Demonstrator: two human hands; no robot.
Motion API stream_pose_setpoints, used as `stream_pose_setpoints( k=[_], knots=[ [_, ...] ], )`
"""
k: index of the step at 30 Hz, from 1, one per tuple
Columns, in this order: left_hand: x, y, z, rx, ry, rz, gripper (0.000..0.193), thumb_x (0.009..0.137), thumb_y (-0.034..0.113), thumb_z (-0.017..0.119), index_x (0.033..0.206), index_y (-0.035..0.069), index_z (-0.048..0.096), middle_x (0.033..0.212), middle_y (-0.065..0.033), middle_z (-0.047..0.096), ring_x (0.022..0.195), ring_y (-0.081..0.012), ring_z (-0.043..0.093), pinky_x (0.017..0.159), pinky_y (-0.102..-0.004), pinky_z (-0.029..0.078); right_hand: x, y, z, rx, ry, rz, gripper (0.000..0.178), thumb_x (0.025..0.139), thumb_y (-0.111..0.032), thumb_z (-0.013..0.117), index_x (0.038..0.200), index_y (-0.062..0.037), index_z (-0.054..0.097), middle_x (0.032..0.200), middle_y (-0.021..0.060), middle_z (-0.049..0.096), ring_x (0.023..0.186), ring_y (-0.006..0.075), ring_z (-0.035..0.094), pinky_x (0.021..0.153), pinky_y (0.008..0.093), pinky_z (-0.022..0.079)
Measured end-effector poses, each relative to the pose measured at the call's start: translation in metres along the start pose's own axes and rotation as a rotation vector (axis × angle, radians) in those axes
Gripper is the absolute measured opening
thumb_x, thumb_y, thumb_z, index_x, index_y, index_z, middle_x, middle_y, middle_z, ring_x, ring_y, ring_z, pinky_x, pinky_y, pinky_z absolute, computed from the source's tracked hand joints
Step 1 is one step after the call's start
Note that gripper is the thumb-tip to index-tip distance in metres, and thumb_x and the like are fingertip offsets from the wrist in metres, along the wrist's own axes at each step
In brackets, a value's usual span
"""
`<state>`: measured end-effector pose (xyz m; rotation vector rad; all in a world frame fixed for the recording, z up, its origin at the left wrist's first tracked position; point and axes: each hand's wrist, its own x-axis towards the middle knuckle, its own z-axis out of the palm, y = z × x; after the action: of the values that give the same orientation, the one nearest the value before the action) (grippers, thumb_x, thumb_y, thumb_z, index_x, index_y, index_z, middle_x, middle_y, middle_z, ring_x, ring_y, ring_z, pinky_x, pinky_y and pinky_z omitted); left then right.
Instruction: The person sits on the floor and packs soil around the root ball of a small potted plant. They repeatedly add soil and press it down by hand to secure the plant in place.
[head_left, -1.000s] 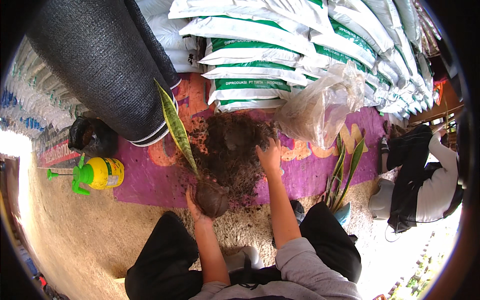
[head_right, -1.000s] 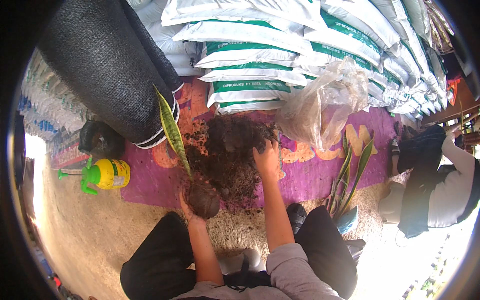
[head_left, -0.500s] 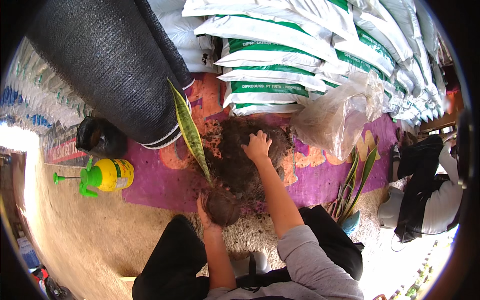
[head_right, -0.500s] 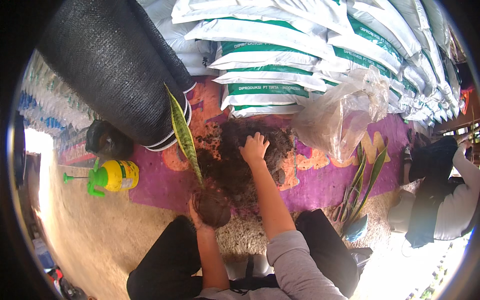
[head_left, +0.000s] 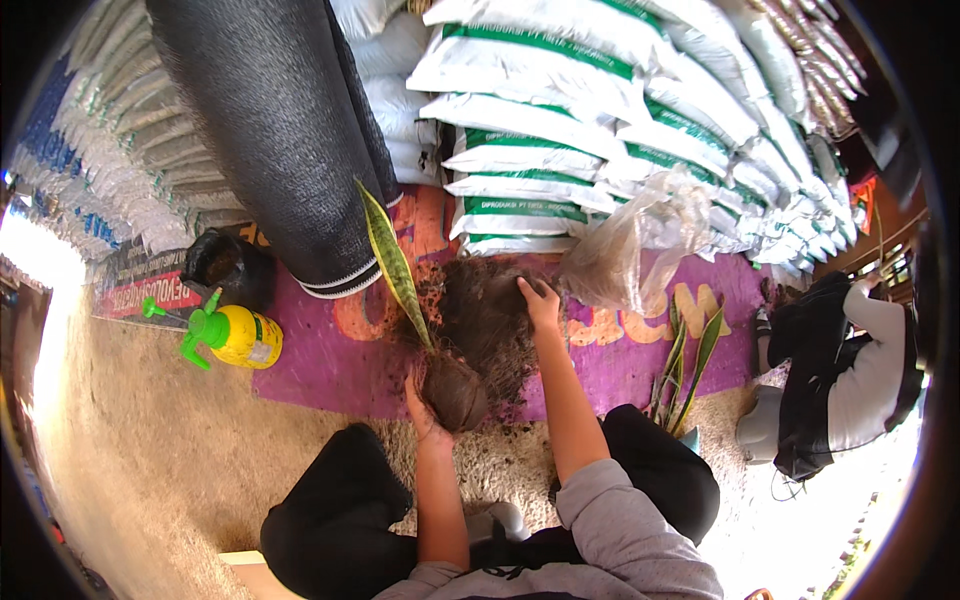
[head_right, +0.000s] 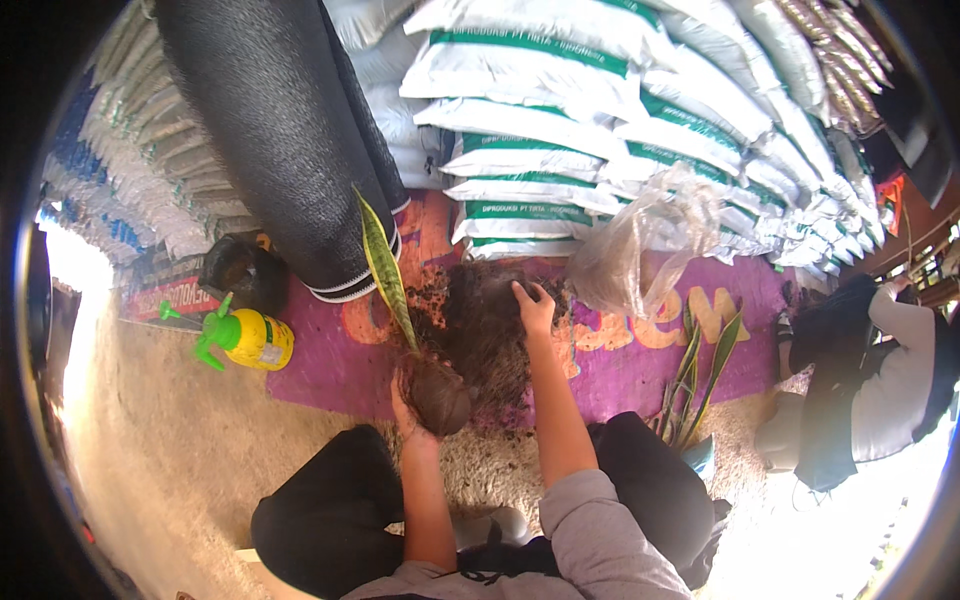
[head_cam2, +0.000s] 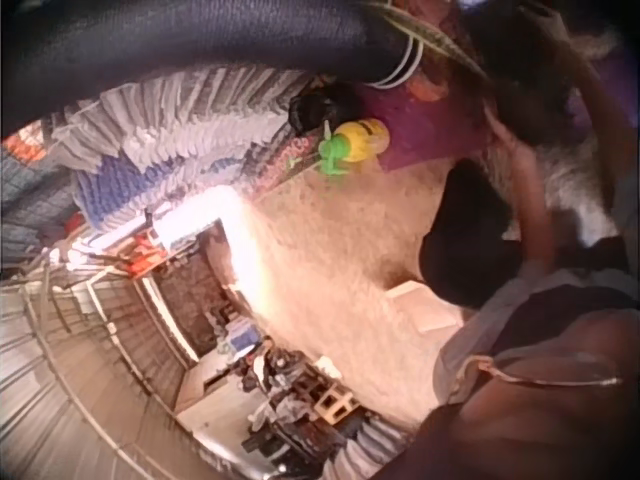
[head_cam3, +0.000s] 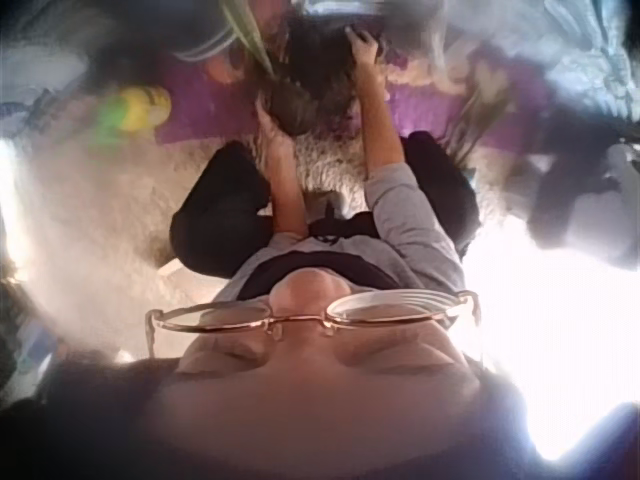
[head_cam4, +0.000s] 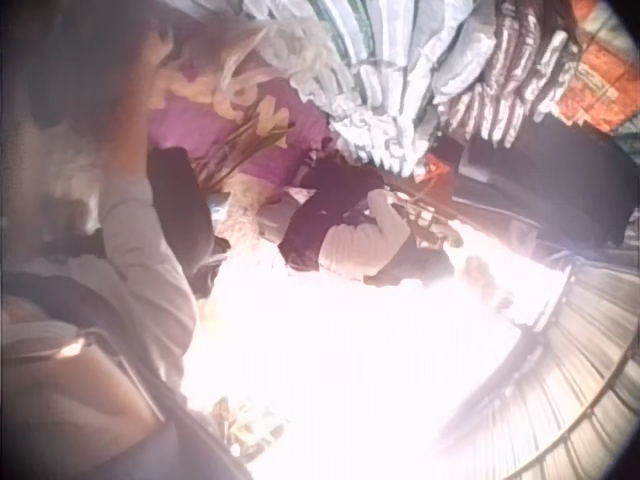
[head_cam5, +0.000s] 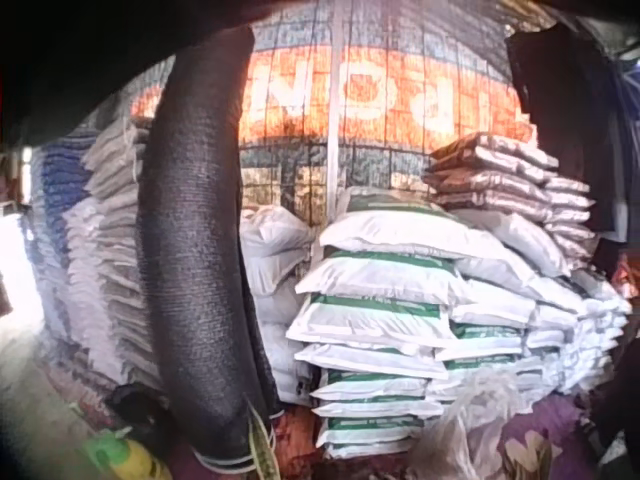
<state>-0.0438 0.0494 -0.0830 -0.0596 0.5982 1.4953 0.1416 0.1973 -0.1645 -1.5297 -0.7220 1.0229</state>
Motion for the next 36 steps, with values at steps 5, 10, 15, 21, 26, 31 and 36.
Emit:
stream_pose_setpoints(
  k=[5,10,15,21,26,31,36],
  knots=[
    [-0.031,-0.001,0.041,0.053,0.053,-0.017,0.046,0.087,0.045,0.05,0.109,0.005,0.058,0.099,-0.0139,0.063,0.093,-0.0301,0.061,0.08,-0.0441,0.05,-0.011,-0.037,-0.054,0.556,-0.181,0.387,0.044,0.082,-0.029,0.067,0.117,-0.0068,0.053,0.1,0.0078,0.06,0.081,0.0191,0.059,0.058,0.0321,0.048],
    [-0.053,0.003,0.047,0.163,0.01,-0.04,0.054,0.087,0.05,0.048,0.118,0.006,0.054,0.113,-0.0131,0.059,0.105,-0.0279,0.056,0.09,-0.0427,0.045,-0.061,-0.112,-0.074,0.337,-0.217,0.279,0.032,0.086,-0.027,0.062,0.11,-0.007,0.056,0.09,0.004,0.061,0.074,0.0189,0.059,0.057,0.0309,0.046],
    [-0.068,-0.016,0.061,0.398,0.162,0.084,0.062,0.089,0.053,0.043,0.131,0.008,0.043,0.13,-0.0117,0.046,0.118,-0.0271,0.047,0.099,-0.0429,0.037,-0.105,-0.157,-0.089,-0.273,-0.242,-0.437,0.035,0.084,-0.027,0.063,0.107,-0.0012,0.058,0.089,0.0135,0.065,0.077,0.0274,0.063,0.067,0.0353,0.048],
    [-0.085,-0.018,0.07,0.249,0.097,0.073,0.044,0.095,0.041,0.036,0.119,0.007,0.051,0.113,-0.008,0.058,0.104,-0.0221,0.057,0.088,-0.0387,0.047,-0.241,-0.21,-0.073,-0.579,-0.544,-0.613,0.041,0.085,-0.029,0.062,0.113,0.001,0.057,0.105,0.0212,0.062,0.102,0.0307,0.06,0.088,0.0377,0.045],
    [-0.1,-0.013,0.066,0.168,-0.141,-0.046,0.045,0.095,0.042,0.036,0.118,0.007,0.052,0.111,-0.0094,0.058,0.102,-0.0221,0.058,0.087,-0.0363,0.048,-0.25,-0.206,-0.084,-0.505,-0.562,-0.764,0.041,0.085,-0.026,0.062,0.116,0.0005,0.056,0.115,0.0207,0.058,0.111,0.0328,0.054,0.094,0.0385,0.041],
    [-0.09,-0.022,0.06,0.112,-0.212,-0.018,0.047,0.097,0.041,0.032,0.116,0.004,0.052,0.106,-0.0096,0.059,0.096,-0.0225,0.059,0.083,-0.035,0.049,-0.255,-0.193,-0.08,-0.264,-0.588,-0.84,0.035,0.082,-0.016,0.062,0.113,0.001,0.058,0.122,0.0199,0.054,0.115,0.0342,0.051,0.096,0.0397,0.039],
    [-0.085,-0.036,0.05,0.297,-0.192,0.184,0.043,0.098,0.036,0.031,0.113,0.003,0.054,0.103,-0.0083,0.059,0.093,-0.0201,0.058,0.081,-0.0325,0.048,-0.276,-0.175,-0.06,-0.309,-0.272,-0.764,0.028,0.082,-0.011,0.061,0.107,0.0008,0.06,0.117,0.019,0.057,0.109,0.0339,0.055,0.092,0.0383,0.043]
  ],
)
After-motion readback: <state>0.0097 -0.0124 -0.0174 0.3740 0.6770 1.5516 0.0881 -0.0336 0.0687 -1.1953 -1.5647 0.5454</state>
